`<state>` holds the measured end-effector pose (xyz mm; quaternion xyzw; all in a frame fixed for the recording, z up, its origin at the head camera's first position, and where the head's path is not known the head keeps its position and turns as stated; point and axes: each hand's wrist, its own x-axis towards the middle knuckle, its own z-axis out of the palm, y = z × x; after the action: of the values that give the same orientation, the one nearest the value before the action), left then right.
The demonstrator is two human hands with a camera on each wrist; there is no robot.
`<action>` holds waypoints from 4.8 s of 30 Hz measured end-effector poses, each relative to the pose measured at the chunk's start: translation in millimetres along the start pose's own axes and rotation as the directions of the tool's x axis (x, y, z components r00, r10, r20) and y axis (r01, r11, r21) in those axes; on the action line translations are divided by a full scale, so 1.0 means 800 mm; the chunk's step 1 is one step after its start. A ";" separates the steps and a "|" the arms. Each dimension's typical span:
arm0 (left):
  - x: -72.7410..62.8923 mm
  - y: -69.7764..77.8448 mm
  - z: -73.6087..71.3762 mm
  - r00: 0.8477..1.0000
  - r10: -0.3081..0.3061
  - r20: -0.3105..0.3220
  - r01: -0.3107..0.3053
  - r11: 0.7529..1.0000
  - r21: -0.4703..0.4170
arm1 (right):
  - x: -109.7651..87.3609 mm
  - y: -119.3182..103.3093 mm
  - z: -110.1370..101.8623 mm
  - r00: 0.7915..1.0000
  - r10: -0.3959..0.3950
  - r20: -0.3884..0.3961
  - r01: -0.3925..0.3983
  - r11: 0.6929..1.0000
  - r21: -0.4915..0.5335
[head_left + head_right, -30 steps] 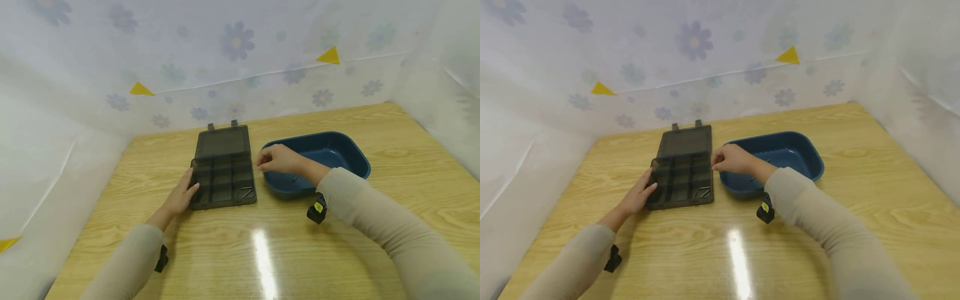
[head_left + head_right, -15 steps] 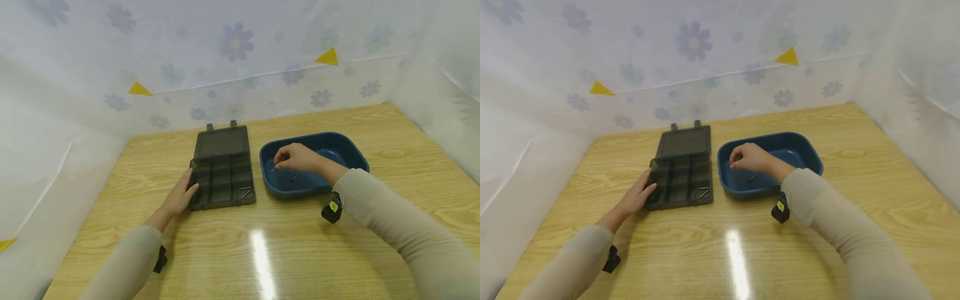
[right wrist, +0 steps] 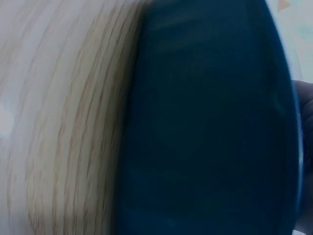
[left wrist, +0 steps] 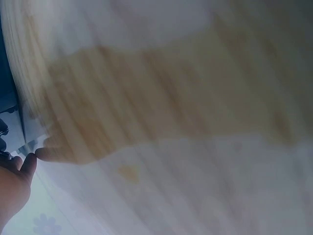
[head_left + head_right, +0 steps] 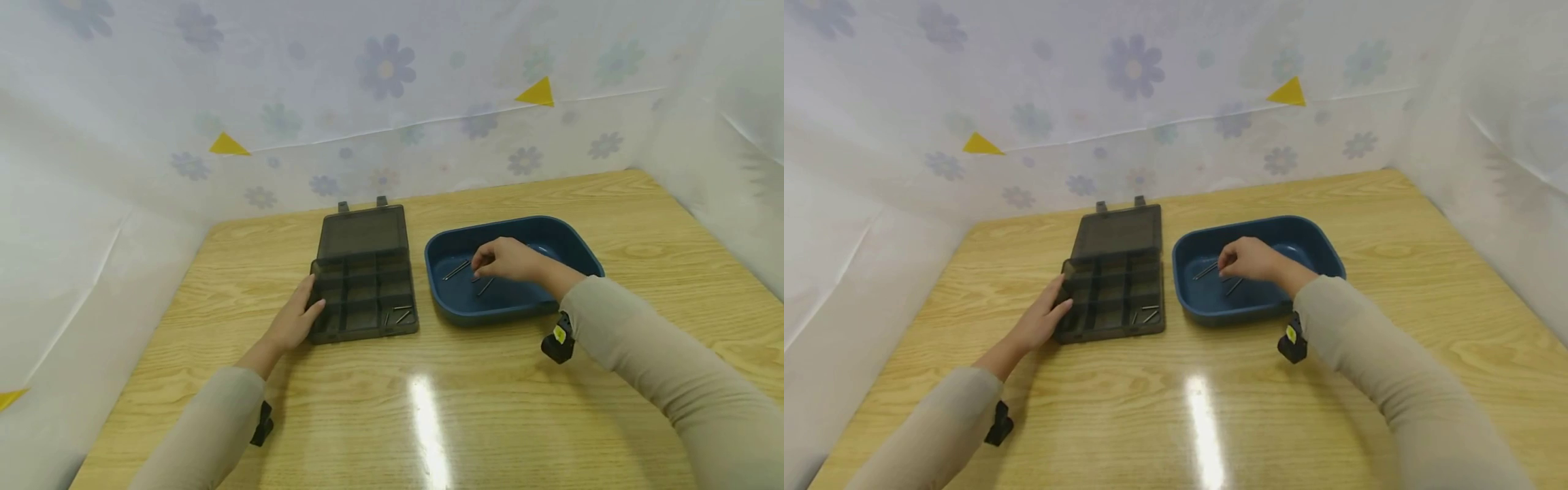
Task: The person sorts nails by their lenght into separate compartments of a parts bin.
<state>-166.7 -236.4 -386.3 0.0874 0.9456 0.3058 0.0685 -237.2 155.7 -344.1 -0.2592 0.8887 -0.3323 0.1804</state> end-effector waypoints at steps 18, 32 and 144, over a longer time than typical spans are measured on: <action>0.002 -0.002 0.000 1.000 -0.003 -0.008 0.003 1.000 -0.018 | 0.003 0.031 -0.009 0.994 0.018 0.106 -0.005 0.992 -0.123; 0.004 -0.003 0.003 1.000 0.012 -0.014 -0.013 1.000 -0.023 | 0.005 0.034 -0.005 0.993 0.043 0.110 -0.021 0.980 -0.196; 0.000 -0.003 -0.004 1.000 -0.017 0.006 0.017 0.996 -0.087 | 0.066 -0.127 0.094 0.991 -0.105 -0.085 0.134 0.854 0.503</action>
<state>-167.4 -240.2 -385.2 0.0771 0.9318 0.3461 0.0773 -207.6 22.5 -336.1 -0.2482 0.7565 -0.5720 0.1971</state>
